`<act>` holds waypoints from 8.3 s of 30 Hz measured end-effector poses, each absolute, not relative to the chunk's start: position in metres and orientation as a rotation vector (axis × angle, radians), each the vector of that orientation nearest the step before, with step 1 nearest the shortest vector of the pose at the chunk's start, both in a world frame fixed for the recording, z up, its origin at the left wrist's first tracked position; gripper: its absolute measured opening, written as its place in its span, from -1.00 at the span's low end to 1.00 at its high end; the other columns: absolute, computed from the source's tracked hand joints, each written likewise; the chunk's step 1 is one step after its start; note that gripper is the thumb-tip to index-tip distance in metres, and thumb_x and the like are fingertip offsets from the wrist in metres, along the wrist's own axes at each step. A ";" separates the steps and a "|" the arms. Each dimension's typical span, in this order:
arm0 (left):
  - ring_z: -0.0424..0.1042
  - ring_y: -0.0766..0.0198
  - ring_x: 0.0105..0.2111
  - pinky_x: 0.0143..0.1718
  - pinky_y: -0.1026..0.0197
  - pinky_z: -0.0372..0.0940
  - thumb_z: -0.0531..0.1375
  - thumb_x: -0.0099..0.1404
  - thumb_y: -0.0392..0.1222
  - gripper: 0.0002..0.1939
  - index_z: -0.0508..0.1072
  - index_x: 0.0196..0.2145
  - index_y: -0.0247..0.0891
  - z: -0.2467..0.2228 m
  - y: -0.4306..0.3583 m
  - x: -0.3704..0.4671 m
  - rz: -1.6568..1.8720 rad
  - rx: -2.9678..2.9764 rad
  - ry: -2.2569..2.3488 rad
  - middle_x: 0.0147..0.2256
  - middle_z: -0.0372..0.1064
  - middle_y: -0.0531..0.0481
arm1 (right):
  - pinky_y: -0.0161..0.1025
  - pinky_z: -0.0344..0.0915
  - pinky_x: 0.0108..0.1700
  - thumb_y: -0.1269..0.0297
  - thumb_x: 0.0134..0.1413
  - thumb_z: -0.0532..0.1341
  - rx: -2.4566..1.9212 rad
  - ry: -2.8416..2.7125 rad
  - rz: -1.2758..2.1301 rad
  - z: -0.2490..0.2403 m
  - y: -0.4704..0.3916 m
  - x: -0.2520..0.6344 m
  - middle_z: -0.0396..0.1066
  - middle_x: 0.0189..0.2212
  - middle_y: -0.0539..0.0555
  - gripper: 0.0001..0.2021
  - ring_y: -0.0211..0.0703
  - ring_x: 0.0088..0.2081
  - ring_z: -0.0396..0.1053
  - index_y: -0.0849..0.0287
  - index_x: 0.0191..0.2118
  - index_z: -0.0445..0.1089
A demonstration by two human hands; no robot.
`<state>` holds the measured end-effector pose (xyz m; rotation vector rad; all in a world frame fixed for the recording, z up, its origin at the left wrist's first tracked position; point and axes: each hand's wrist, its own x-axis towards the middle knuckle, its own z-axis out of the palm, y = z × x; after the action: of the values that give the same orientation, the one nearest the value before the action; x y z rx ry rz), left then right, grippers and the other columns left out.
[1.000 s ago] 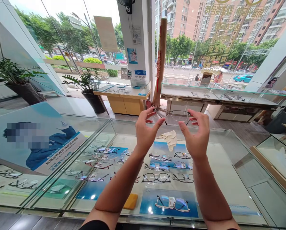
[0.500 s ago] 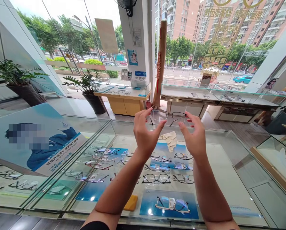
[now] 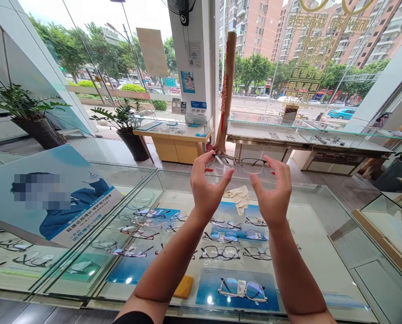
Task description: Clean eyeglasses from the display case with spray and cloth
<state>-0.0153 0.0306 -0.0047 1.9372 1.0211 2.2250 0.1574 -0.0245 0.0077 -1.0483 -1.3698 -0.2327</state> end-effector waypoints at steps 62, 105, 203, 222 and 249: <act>0.69 0.10 -0.08 -0.04 0.01 0.60 0.53 0.26 -0.07 -0.34 0.46 0.26 -0.06 -0.005 0.027 -0.011 2.165 1.890 0.846 0.20 0.49 -0.13 | -0.01 0.37 0.06 -0.14 0.41 0.18 -0.936 -1.152 0.433 0.012 -0.022 0.167 0.62 -0.11 0.13 -0.58 0.00 -0.06 0.53 0.07 -0.08 0.63; 0.59 0.07 0.07 0.16 -0.08 0.58 0.46 0.29 -0.12 -0.38 0.42 0.26 -0.07 -0.008 0.035 -0.012 2.158 1.847 0.766 0.16 0.45 -0.16 | 0.02 0.39 0.10 -0.07 0.45 0.17 -0.914 -1.228 0.573 0.008 -0.019 0.167 0.64 -0.14 0.09 -0.63 0.01 -0.09 0.51 0.03 -0.10 0.65; 0.52 0.14 -0.29 -0.32 0.21 0.21 0.30 0.23 -0.11 -0.76 0.76 -0.21 -0.13 -0.122 -0.006 -0.187 -0.053 2.454 1.515 -0.27 0.62 -0.06 | -0.27 0.56 -0.16 0.23 -0.14 0.62 -1.087 -0.710 1.164 -0.222 -0.210 0.320 0.46 -0.34 -0.01 -0.74 -0.21 -0.27 0.49 0.05 -0.34 0.57; 0.53 0.06 -0.15 -0.25 0.20 0.27 0.29 0.27 -0.10 -0.76 0.74 -0.18 -0.12 -0.112 0.013 -0.174 -0.034 2.438 1.693 -0.18 0.64 -0.09 | -0.28 0.53 -0.16 0.21 -0.13 0.61 -1.088 -0.745 1.161 -0.217 -0.213 0.316 0.38 -0.37 -0.03 -0.70 -0.22 -0.28 0.43 0.06 -0.39 0.48; 0.53 0.06 -0.11 -0.16 0.22 0.34 0.29 0.21 -0.13 -0.72 0.74 -0.16 -0.09 -0.121 0.026 -0.169 -0.118 2.466 1.739 -0.11 0.65 -0.13 | -0.23 0.41 -0.22 0.19 -0.05 0.54 -1.054 -0.801 1.201 -0.221 -0.215 0.321 0.28 -0.39 -0.04 -0.70 -0.20 -0.33 0.33 0.06 -0.38 0.39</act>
<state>-0.1693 0.0264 -0.1215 2.4658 1.7388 -0.1181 0.3208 -0.2149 -0.2209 -1.0541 -0.8014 1.2014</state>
